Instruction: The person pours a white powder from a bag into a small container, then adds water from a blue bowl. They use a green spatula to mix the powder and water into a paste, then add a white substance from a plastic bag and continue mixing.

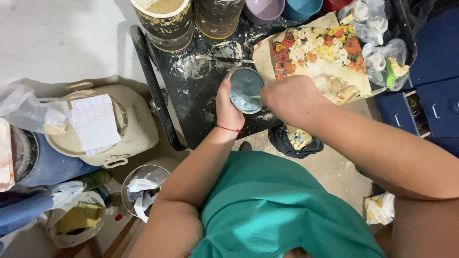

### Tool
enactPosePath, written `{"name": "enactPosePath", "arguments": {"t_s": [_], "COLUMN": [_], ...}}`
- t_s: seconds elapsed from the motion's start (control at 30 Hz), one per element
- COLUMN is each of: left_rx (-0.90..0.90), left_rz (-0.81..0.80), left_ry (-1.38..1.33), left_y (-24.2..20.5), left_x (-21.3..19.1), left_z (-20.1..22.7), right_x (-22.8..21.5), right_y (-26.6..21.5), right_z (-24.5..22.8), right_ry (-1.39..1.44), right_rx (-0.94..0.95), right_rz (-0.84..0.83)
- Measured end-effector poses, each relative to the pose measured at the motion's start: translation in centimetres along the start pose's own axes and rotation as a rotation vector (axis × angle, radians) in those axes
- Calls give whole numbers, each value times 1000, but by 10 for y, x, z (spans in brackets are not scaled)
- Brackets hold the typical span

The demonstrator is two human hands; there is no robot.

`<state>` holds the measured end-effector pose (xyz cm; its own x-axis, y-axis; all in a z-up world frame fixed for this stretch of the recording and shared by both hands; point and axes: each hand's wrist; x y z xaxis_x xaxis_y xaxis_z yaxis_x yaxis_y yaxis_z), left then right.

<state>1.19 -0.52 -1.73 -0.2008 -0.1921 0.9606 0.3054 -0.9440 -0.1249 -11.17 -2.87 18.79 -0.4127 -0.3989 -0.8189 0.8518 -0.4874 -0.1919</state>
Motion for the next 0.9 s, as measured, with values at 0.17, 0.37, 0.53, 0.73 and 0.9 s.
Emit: {"name": "enactPosePath", "arguments": {"t_s": [0.17,0.37,0.53,0.73,0.9], "left_rx": [-52,-16,-114,-85,-200], "left_rz": [103,181,159,259,241], "left_ry": [-93,-74,-68,-31,-4], "left_y": [-13,-5,-13,-9,-8], "left_x": [-1,0,9,1,-5], "left_z": [-11,-6,-1,-10,-12], "right_x": [-56,-64,-42,-42,-42], "right_y": [14,16,15,-1,9], "right_z": [28,10,25,6,30], "right_ry": [42,-6,-15,-95,-3], "right_rx": [15,-113,-12,-34,22], "right_rz": [-280,-448,-349,-8,-162]}}
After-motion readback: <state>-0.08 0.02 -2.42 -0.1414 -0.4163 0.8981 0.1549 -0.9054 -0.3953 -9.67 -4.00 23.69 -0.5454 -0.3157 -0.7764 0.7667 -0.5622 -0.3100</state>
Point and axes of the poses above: each hand's wrist, its own y-axis towards the middle knuckle, its own x-axis out of the palm, z = x × y, and after that the axes turned 14 degrees about -y, right-handed
